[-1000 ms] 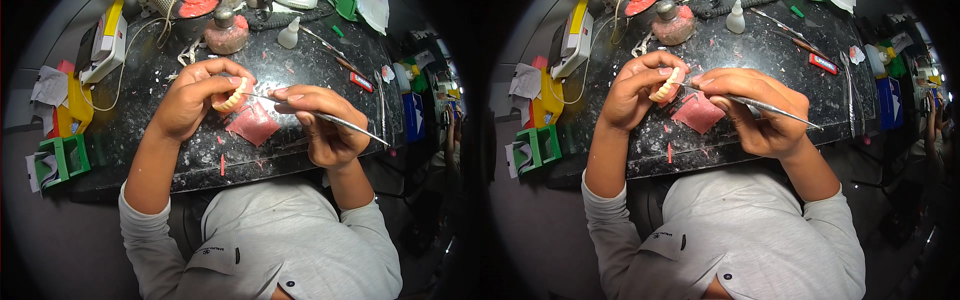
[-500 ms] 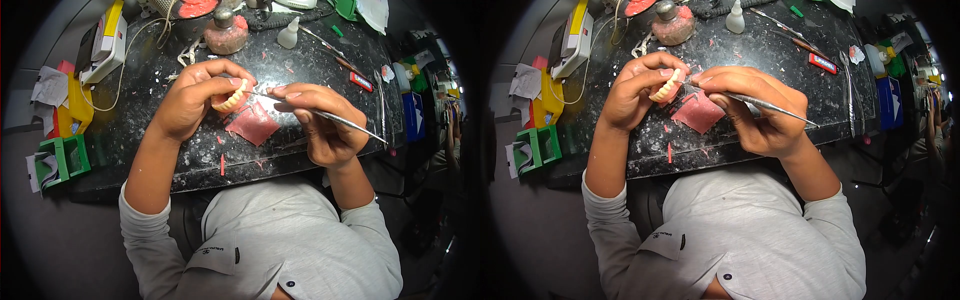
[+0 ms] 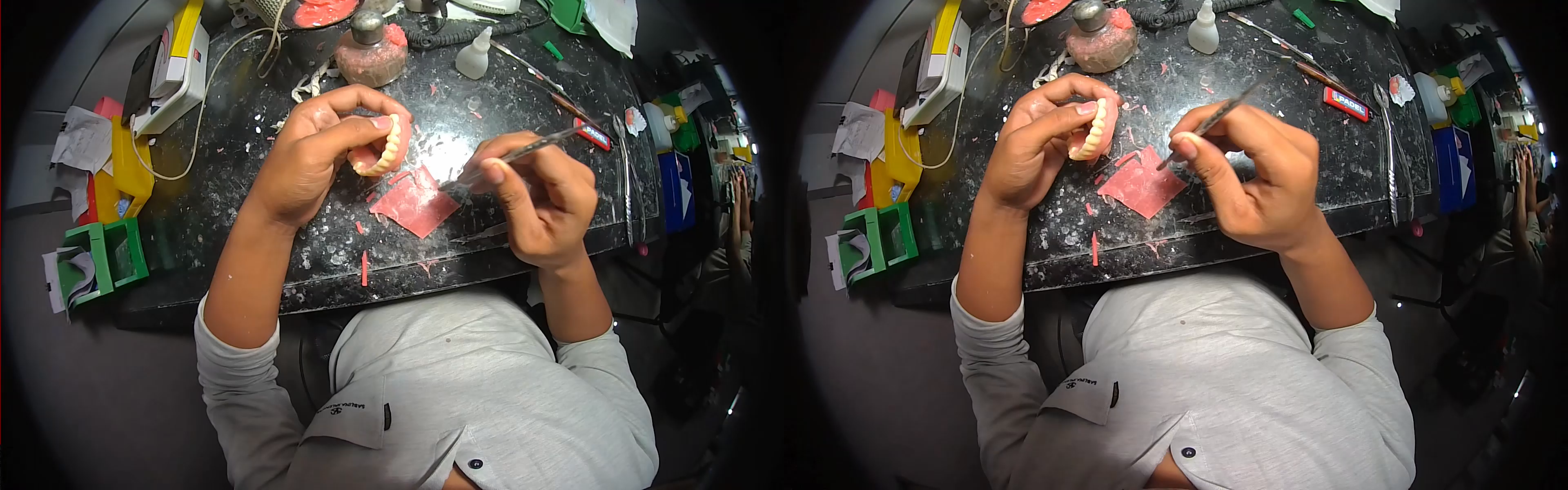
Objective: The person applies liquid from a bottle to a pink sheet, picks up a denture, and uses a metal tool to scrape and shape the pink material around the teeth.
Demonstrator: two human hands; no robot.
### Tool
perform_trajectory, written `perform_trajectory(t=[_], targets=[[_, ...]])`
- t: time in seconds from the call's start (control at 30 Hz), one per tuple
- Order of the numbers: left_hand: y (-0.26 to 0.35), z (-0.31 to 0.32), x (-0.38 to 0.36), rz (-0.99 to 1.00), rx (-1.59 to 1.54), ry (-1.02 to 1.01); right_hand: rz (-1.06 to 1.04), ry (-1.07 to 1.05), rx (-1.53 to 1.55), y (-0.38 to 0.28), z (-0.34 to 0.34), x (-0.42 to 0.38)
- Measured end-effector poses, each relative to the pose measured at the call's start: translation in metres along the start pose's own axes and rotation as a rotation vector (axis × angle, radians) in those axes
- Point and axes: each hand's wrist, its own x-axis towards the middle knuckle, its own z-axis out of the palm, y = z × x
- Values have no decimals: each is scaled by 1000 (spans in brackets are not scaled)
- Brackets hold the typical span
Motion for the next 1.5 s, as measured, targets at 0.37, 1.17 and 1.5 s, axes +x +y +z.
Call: perform_trajectory(t=[0.37,1.17,1.5], targets=[[-1,0,1,17,-23,-20,-33,-198,-117,0,-2,2],[6,8,-2,0,8,-67,-171,12,118,1,1,3],[6,7,-2,5,16,-51,-136,52,179,1,3,2]])
